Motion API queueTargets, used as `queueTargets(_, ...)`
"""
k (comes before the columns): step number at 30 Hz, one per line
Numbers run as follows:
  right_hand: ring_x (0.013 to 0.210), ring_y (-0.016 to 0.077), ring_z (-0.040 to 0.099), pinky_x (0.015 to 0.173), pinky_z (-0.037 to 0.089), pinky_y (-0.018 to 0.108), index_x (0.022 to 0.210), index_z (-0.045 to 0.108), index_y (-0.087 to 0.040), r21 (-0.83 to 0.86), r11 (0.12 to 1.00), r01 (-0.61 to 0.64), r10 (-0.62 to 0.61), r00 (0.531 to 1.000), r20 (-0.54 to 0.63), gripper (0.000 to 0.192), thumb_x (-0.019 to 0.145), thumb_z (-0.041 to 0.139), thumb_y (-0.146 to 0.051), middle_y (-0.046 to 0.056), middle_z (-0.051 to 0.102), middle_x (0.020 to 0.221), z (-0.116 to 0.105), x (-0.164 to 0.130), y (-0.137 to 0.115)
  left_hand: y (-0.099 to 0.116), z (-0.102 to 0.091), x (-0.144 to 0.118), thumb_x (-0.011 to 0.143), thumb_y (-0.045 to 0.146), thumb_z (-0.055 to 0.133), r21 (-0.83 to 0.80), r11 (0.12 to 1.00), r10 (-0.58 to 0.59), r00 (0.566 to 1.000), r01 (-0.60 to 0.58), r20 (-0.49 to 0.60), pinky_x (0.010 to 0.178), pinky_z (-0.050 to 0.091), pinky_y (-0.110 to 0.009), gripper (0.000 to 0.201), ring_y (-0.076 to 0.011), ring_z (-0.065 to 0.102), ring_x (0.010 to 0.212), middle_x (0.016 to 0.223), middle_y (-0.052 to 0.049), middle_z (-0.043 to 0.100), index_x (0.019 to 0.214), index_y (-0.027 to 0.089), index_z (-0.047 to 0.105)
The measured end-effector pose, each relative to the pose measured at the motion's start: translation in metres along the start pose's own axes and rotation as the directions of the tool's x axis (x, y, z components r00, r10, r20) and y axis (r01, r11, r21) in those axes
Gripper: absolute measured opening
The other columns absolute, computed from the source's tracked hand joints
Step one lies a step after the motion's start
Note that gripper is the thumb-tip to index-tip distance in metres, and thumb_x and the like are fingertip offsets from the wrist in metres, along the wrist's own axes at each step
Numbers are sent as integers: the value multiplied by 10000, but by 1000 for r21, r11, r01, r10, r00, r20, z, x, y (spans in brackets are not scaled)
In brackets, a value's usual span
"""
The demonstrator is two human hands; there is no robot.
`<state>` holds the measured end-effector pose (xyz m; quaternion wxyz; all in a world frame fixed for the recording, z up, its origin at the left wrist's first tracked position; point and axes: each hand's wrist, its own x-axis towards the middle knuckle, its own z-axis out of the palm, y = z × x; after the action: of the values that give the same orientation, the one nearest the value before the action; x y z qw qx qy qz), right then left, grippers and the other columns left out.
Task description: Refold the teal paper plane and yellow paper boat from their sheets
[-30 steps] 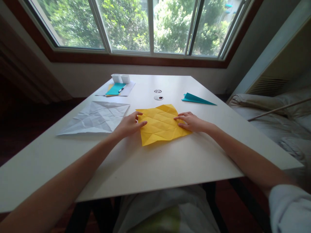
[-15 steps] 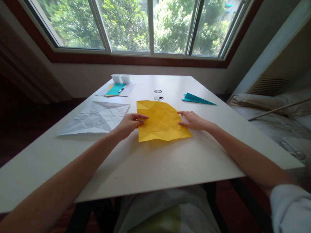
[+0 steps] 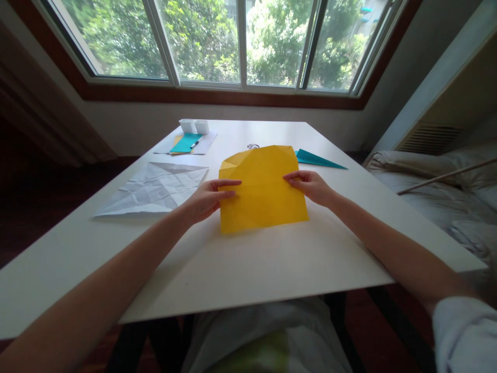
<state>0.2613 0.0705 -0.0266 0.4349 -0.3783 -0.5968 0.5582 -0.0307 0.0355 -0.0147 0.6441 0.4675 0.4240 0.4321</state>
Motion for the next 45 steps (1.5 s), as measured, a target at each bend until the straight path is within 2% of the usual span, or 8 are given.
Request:
queueTargets(5,847,139,613,848,483,302,837,720,-205,114,993,-41,42,999,-4,221,631,757,-275,29,671,929,-3,0,-2,1,3,-1,548,121,789,20,999,36,999,-36,7,780,529,-225,368,-167,651,856,1015,-82,684,907,154,717)
queueTargets(12,881,152,625,825,502,309,951,687,-208,109,984,-144,125,979,164,347,614,767,-215,32,663,1018,2,-4,-8,1,0,-1,560,188,796,21,996,84,995,-82,-58,696,554,-256,422,-190,661,825,997,-86,689,970,169,698)
queueTargets(18,867,158,622,825,494,317,905,708,-188,32,993,-116,113,990,80,317,603,774,-259,48,681,968,-1,-2,-6,0,1,1,541,200,813,-17,992,124,978,-129,-170,632,534,-198,321,-131,653,693,822,-54,710,845,158,719)
queueTargets(29,763,106,603,687,494,229,902,654,-191,-47,987,-155,140,963,-228,178,756,651,-293,47,652,933,-43,12,0,1,0,2,544,166,800,-98,992,67,991,-79,-116,627,539,-220,284,-140,657,679,805,-51,710,816,169,722)
queueTargets(34,887,161,625,773,514,282,1061,600,-215,2,943,-333,332,942,41,254,841,541,-328,53,642,1070,-22,0,-15,2,6,-1,543,136,793,-128,991,-15,995,28,103,646,535,-202,222,-134,663,682,785,-38,715,752,174,728)
queueTargets(38,964,194,627,836,508,359,1276,456,-236,38,874,-485,443,826,348,450,888,417,-459,69,616,1160,-3,-14,-29,-1,9,-1,548,146,790,-96,993,-47,977,68,209,658,543,-219,195,-146,667,677,774,-38,717,731,176,728)
queueTargets(40,947,199,638,813,519,374,1308,419,-241,68,867,-493,430,810,398,486,880,429,-469,76,630,1138,4,-17,-31,-2,10,0,557,143,783,-77,994,-62,971,82,229,657,545,-223,186,-150,669,676,777,-42,717,732,176,727)
queueTargets(45,837,188,670,727,553,317,1105,603,-236,94,918,-386,326,866,378,406,711,694,-268,50,676,1040,9,-15,-24,-2,12,0,603,174,758,-56,994,-82,977,95,196,660,552,-254,340,-172,672,725,913,-58,708,937,211,701)
